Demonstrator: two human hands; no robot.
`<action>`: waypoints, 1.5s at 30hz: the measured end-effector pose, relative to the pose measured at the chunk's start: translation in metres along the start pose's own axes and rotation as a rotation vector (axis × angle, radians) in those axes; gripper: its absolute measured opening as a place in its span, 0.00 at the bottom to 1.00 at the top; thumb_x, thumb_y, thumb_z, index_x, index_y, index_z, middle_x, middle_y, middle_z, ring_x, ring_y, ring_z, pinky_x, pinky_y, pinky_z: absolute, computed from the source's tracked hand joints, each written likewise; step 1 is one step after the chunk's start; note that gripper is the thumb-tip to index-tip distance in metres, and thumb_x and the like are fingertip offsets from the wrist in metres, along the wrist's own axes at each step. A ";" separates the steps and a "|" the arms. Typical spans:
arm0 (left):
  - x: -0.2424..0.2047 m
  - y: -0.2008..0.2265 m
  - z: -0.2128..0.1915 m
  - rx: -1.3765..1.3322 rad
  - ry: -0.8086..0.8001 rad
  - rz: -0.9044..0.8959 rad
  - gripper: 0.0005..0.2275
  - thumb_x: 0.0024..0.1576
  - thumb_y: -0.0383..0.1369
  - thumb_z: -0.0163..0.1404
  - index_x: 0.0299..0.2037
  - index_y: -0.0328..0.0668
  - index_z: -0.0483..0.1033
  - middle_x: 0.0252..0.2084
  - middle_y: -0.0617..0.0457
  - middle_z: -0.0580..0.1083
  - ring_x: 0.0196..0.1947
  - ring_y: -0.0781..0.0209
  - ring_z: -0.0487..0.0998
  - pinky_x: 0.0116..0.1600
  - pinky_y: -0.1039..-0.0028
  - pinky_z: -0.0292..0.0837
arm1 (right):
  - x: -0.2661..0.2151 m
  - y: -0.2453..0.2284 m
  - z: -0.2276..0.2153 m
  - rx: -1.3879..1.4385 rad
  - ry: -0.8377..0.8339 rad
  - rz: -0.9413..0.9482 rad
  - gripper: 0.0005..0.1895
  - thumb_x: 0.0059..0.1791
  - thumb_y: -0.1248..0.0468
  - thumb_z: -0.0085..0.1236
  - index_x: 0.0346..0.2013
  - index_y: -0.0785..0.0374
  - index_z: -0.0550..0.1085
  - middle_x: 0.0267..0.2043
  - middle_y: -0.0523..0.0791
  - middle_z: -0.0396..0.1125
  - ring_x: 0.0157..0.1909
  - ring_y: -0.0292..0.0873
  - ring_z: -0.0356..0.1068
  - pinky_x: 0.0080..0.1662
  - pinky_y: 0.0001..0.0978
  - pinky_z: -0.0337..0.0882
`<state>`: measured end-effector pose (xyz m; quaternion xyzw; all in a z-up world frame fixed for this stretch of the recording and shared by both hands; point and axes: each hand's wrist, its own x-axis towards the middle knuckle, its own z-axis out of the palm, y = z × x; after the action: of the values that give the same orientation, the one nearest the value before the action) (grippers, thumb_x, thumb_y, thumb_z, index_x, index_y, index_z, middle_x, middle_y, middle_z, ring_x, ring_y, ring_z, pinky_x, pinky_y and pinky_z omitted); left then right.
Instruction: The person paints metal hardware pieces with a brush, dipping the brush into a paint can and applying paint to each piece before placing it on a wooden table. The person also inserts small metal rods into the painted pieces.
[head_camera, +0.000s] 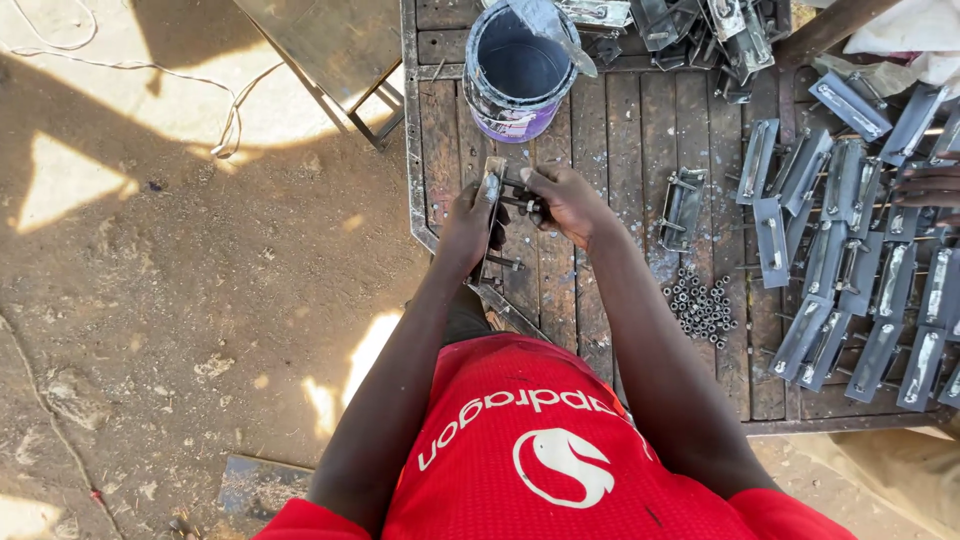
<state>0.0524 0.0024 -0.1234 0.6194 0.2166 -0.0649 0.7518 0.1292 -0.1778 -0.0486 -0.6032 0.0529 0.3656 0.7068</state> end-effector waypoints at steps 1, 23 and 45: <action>-0.007 0.010 0.007 -0.003 0.003 0.002 0.21 0.70 0.46 0.41 0.48 0.28 0.71 0.27 0.38 0.74 0.18 0.52 0.77 0.22 0.68 0.77 | -0.002 -0.001 -0.002 -0.004 -0.003 0.000 0.12 0.55 0.57 0.60 0.43 0.63 0.72 0.27 0.42 0.64 0.21 0.35 0.68 0.21 0.21 0.70; -0.004 -0.002 -0.001 0.089 0.140 -0.011 0.19 0.70 0.43 0.34 0.50 0.32 0.69 0.30 0.42 0.76 0.22 0.57 0.78 0.26 0.70 0.78 | -0.025 0.004 0.031 -0.530 0.146 -0.233 0.11 0.52 0.59 0.63 0.39 0.64 0.75 0.30 0.46 0.66 0.29 0.39 0.69 0.29 0.30 0.68; -0.011 0.001 -0.007 0.156 0.151 -0.016 0.19 0.71 0.42 0.32 0.53 0.31 0.68 0.32 0.43 0.76 0.24 0.59 0.78 0.28 0.69 0.79 | -0.058 -0.034 0.061 -0.653 0.076 -0.307 0.18 0.51 0.65 0.59 0.56 0.59 0.72 0.31 0.42 0.54 0.34 0.43 0.61 0.39 0.39 0.64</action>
<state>0.0409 0.0078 -0.1191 0.6773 0.2720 -0.0406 0.6823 0.0845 -0.1495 0.0253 -0.8113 -0.1318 0.2300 0.5210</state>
